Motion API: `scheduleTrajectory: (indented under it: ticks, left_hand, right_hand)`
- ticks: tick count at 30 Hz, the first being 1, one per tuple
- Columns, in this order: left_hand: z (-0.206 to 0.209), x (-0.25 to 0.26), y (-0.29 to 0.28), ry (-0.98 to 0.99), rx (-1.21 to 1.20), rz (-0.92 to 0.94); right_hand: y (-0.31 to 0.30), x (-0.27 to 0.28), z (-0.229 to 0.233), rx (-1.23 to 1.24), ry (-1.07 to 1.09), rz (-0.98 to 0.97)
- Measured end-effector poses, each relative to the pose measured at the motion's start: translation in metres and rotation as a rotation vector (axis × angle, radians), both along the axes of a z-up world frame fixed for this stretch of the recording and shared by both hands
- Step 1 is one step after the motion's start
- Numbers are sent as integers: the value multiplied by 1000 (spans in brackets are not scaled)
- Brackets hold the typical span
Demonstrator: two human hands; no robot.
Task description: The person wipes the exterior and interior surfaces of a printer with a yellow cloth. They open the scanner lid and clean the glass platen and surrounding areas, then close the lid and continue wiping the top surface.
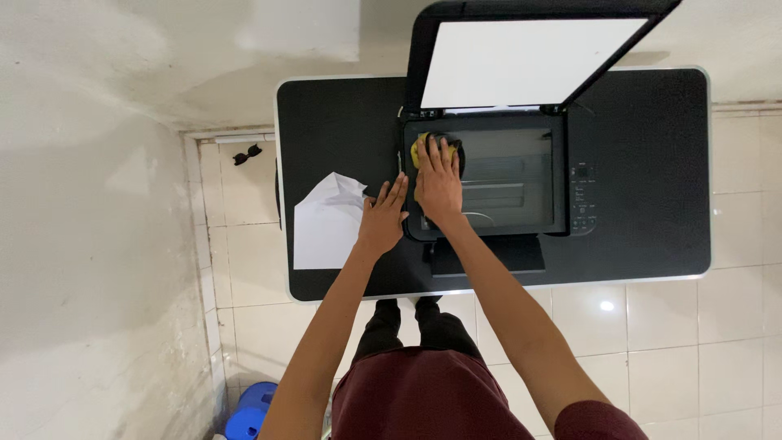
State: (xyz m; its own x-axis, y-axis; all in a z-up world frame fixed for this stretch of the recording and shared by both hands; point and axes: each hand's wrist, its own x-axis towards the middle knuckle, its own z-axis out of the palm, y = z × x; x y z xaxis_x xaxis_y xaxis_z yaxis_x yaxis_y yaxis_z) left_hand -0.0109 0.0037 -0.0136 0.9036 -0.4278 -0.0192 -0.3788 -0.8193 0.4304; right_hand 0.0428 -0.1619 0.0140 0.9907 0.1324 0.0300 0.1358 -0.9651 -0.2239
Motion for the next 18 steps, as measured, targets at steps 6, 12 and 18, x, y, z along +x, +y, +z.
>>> scheduleTrajectory:
  ticks: [6, 12, 18]
  left_hand:
    - [-2, 2, 1, 58, -11, -6]
    - [-2, 5, 1, 105, 26, -22]
    - [0, 6, 1, 102, 41, -30]
  right_hand:
    - [1, -35, 7, 8, -2, -4]
    - [1, -73, 13, 19, -39, 21]
    - [1, -99, 16, 64, 19, 9]
